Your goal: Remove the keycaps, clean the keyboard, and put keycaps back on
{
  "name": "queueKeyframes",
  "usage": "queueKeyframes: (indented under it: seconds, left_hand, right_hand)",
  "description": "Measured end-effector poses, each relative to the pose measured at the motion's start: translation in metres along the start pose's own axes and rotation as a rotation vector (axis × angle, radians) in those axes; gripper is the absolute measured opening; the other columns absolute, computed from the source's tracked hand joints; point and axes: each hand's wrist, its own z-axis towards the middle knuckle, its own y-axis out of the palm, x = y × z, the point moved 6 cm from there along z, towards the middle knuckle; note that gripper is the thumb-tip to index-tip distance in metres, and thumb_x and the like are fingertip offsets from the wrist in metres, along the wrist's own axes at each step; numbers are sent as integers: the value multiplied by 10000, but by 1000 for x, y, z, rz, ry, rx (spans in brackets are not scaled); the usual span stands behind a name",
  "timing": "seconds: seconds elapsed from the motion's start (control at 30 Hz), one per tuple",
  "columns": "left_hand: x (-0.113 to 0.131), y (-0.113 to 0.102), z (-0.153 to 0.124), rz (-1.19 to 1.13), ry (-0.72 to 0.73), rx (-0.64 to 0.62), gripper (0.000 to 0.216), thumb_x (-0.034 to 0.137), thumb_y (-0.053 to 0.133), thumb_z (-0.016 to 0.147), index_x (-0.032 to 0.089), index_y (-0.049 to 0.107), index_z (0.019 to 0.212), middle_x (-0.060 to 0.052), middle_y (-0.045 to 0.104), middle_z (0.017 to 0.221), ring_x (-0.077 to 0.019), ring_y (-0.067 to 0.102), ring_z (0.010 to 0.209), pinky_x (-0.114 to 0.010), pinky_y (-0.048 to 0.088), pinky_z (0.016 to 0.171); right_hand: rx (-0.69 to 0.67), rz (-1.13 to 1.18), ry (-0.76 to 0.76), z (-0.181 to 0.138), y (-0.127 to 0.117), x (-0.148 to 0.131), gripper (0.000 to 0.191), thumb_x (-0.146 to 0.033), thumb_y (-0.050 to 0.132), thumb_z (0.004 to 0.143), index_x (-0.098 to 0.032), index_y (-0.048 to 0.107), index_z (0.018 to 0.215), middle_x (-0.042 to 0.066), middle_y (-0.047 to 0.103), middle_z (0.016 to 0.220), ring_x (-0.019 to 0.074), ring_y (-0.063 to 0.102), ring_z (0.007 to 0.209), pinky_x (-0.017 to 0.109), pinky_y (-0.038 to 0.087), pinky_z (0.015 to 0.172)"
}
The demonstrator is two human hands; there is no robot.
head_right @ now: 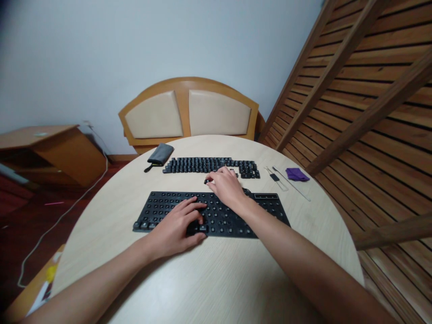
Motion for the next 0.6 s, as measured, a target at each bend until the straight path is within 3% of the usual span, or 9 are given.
queueKeyframes:
  seconds: [0.07, 0.13, 0.23, 0.43, 0.6]
  left_hand:
    - [1, 0, 0, 6, -2, -1, 212, 338, 739, 840, 206, 631, 966, -97, 584, 1450, -380, 400, 1445, -595, 324, 1193]
    - [1, 0, 0, 7, -2, 10, 222, 358, 730, 847, 205, 617, 960, -95, 586, 1446, -378, 402, 1445, -588, 319, 1199]
    - [3, -1, 0, 2, -10, 35, 246, 378, 720, 851, 202, 591, 964, -99, 605, 1420, -382, 411, 1440, -586, 334, 1193]
    - [4, 0, -1, 18, 4, 40, 362, 388, 757, 827, 194, 568, 1068, -122, 612, 1398, -389, 420, 1432, -603, 357, 1176]
    - [5, -2, 0, 16, -1, 94, 367, 382, 722, 865, 188, 573, 1138, -122, 631, 1371, -377, 430, 1425, -609, 344, 1182]
  right_hand:
    - [11, 80, 0, -17, -11, -5, 166, -271, 640, 956, -241, 726, 1096, 59, 756, 1071, 249, 606, 1085, 396, 448, 948]
    - [28, 340, -4, -36, -22, -7, 163, -273, 643, 950, -241, 725, 1087, 50, 757, 1101, 235, 624, 1094, 379, 469, 968]
    - [-29, 528, 13, -61, -29, -6, 183, -315, 640, 944, -241, 732, 1083, 53, 750, 1126, 233, 648, 1094, 387, 484, 986]
    - [-213, 545, -80, -77, -32, -3, 223, -348, 648, 939, -261, 744, 1120, 59, 753, 1107, 241, 653, 1089, 425, 457, 1010]
    - [-198, 570, -67, -75, -33, -2, 305, -359, 732, 873, -230, 724, 1149, 49, 785, 1007, 231, 698, 990, 410, 456, 973]
